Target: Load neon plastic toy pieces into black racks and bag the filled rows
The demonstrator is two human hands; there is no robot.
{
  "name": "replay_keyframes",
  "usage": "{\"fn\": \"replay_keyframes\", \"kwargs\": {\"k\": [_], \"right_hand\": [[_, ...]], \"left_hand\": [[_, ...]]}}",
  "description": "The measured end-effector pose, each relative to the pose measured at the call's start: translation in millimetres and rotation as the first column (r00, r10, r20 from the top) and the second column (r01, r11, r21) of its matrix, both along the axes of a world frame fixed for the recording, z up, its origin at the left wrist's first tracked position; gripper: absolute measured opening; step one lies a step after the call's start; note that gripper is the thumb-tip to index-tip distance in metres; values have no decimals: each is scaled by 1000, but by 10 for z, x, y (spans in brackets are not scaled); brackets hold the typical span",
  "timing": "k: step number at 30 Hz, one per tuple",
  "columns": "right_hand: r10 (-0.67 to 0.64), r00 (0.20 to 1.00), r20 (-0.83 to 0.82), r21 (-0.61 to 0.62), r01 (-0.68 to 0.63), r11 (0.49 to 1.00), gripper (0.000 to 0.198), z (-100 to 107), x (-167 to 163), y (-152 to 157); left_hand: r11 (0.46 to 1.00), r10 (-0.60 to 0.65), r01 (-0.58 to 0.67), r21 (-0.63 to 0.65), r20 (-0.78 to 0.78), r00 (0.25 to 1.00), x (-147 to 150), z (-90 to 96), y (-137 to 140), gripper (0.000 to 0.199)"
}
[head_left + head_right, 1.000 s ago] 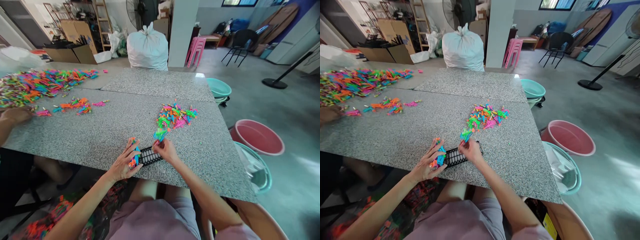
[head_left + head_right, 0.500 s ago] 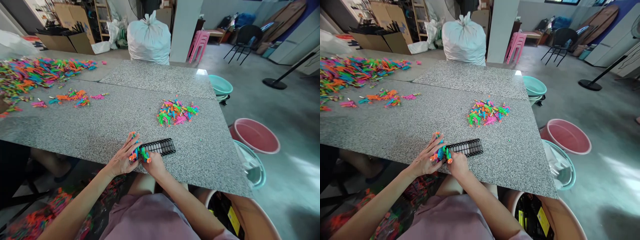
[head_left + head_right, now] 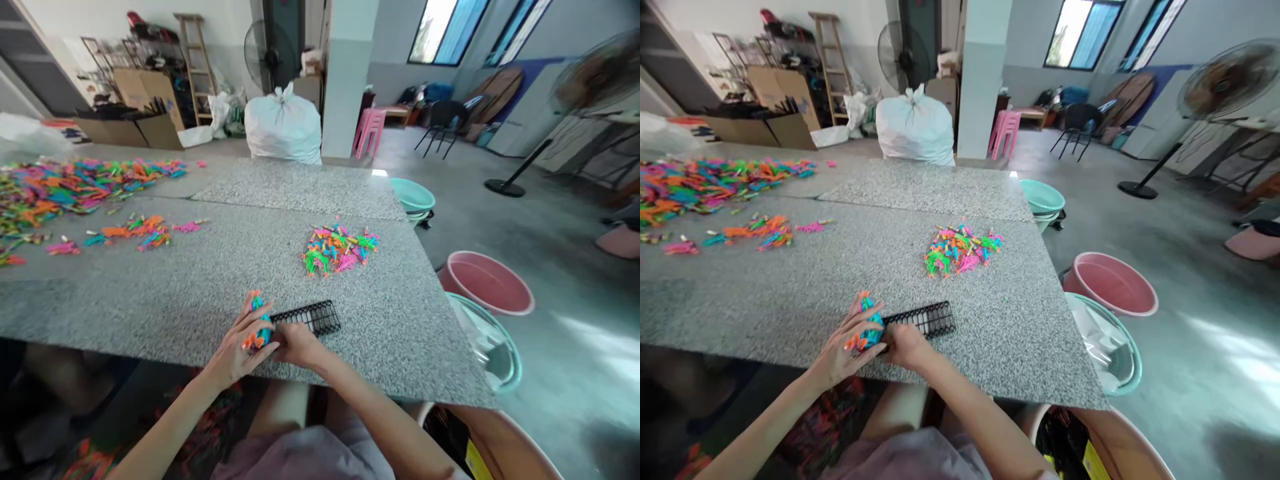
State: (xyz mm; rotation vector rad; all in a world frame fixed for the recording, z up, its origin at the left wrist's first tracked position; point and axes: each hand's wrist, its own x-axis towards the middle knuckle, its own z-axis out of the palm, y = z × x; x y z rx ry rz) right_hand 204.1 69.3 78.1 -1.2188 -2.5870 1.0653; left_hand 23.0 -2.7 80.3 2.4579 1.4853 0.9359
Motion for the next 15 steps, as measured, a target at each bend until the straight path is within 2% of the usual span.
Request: {"fn": "replay_keyframes", "kwargs": {"k": [2,4,5,6,9,11,15], "right_hand": [[-113,993,-33,82,115,990,28,31,206,328],[-335,942,29,275,315,908,37,63,385,608],[-409,908,89,348,357,867,41,64,447,705],[-433,887,158,393,346,852,42,54,486,773],[-327,886,329,410,177,895,37,-2,497,903],[-309,888,341,445,137,885,38,-2,476,1045],[-339,894,292,521,148,841,48,102,520,1541]], "left_hand": [[998,0,1,65,-10,1000,7,-48,50,12],[993,-8,9,115,-12,1000,14,-80,88,11],[991,-8,9,134,-8,1000,11,-89,99,10],[990,-6,7,143,-5,1000,1,-96,103,10],[988,-10,12,153,-19,1000,-61,-104,98,11],[989,-21,30,143,-60,998,-99,-96,96,12],[992,-32,47,119,-127,991,-110,-46,99,12]]}}
